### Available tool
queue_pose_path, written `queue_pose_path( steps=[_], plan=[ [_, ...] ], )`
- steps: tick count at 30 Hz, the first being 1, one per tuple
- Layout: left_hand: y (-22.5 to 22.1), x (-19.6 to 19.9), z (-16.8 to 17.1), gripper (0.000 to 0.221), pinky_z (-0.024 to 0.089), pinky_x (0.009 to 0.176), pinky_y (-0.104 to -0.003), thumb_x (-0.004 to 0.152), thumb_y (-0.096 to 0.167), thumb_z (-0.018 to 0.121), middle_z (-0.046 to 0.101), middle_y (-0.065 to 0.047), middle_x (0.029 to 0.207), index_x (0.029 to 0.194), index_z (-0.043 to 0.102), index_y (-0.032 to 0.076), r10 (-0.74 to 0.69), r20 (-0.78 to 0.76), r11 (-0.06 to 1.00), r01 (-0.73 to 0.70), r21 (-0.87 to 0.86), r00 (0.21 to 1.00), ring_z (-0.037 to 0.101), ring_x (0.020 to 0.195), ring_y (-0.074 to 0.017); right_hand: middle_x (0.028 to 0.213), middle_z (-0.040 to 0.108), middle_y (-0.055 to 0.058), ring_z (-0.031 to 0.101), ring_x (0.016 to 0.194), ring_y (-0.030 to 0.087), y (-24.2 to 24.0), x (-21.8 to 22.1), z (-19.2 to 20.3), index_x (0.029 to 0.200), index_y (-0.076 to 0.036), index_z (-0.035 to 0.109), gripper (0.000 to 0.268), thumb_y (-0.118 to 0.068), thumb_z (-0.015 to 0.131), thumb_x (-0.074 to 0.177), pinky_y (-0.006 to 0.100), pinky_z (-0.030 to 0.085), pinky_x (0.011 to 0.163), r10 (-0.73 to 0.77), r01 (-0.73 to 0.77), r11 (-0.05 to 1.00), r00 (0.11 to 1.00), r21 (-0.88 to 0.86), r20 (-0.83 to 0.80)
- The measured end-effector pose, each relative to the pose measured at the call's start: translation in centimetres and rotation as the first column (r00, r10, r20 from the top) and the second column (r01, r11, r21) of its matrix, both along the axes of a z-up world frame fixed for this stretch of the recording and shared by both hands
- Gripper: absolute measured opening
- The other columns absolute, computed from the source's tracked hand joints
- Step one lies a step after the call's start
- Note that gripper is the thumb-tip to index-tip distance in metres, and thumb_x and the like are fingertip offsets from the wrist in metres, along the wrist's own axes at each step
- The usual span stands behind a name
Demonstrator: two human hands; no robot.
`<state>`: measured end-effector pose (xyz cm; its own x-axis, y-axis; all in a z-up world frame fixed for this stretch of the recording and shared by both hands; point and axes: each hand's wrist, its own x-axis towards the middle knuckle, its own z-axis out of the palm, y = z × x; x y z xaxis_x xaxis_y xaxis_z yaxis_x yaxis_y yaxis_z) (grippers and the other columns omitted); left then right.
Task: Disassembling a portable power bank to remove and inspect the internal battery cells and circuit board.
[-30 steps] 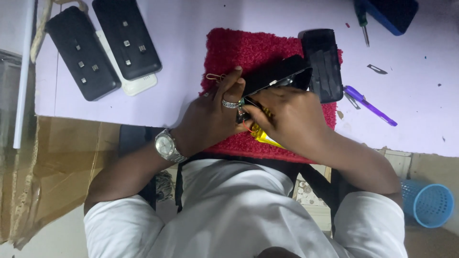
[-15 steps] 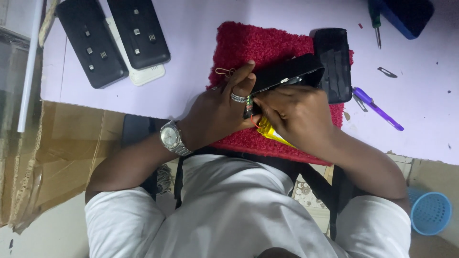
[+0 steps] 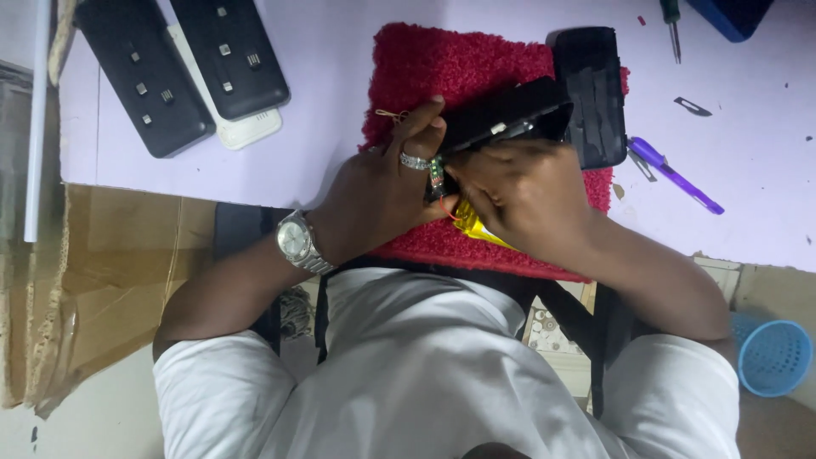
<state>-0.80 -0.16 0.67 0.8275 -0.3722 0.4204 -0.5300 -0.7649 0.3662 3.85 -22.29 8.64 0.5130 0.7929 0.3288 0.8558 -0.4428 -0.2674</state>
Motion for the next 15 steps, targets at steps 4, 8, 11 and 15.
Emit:
queue_pose_path(
  steps=[4,8,11,15],
  plan=[
    [0.2,0.65,-0.39,0.099,0.067,0.073,-0.044,0.077,0.044,0.101,0.053,-0.017,0.161,0.146,0.044,0.0,0.057,-0.113,0.993,-0.068,-0.096,0.992,0.074,0.126,-0.0426,0.097,0.081,0.01,0.079,0.085,0.027,0.29,-0.52,1.06,0.112,-0.004,0.079,0.01,-0.004,0.07,0.106,0.04,0.062,0.077,0.073,-0.075,0.995,0.997,0.06,0.035],
    [0.09,0.67,0.01,0.102,0.063,0.061,-0.043,0.077,0.046,0.104,0.051,-0.017,0.163,0.146,0.045,-0.002,0.053,-0.145,0.995,-0.064,-0.073,0.988,0.078,0.114,-0.0404,0.09,0.082,0.007,0.077,0.078,0.023,0.29,-0.35,0.97,0.11,-0.005,0.083,0.01,-0.009,0.074,0.109,0.036,0.062,0.071,0.05,-0.052,0.995,0.998,0.082,0.031],
    [0.13,0.69,0.11,0.104,0.065,0.064,-0.043,0.075,0.046,0.106,0.051,-0.016,0.162,0.144,0.044,0.0,0.045,-0.128,0.995,-0.057,-0.085,0.991,0.077,0.118,-0.0419,0.092,0.082,0.008,0.078,0.079,0.023,0.11,-0.28,0.9,0.11,-0.003,0.084,0.009,-0.009,0.077,0.108,0.035,0.062,0.072,0.039,-0.04,0.994,0.999,0.101,0.015],
    [0.1,0.53,0.24,0.105,0.068,0.072,-0.041,0.077,0.049,0.108,0.05,-0.015,0.163,0.144,0.044,-0.001,0.062,-0.084,0.996,-0.068,-0.063,0.995,0.078,0.12,-0.0386,0.095,0.083,0.008,0.079,0.083,0.024,-0.01,-0.38,1.13,0.108,-0.001,0.082,0.01,-0.009,0.077,0.109,0.036,0.063,0.076,0.033,-0.035,0.991,0.999,0.126,0.011]
  ],
)
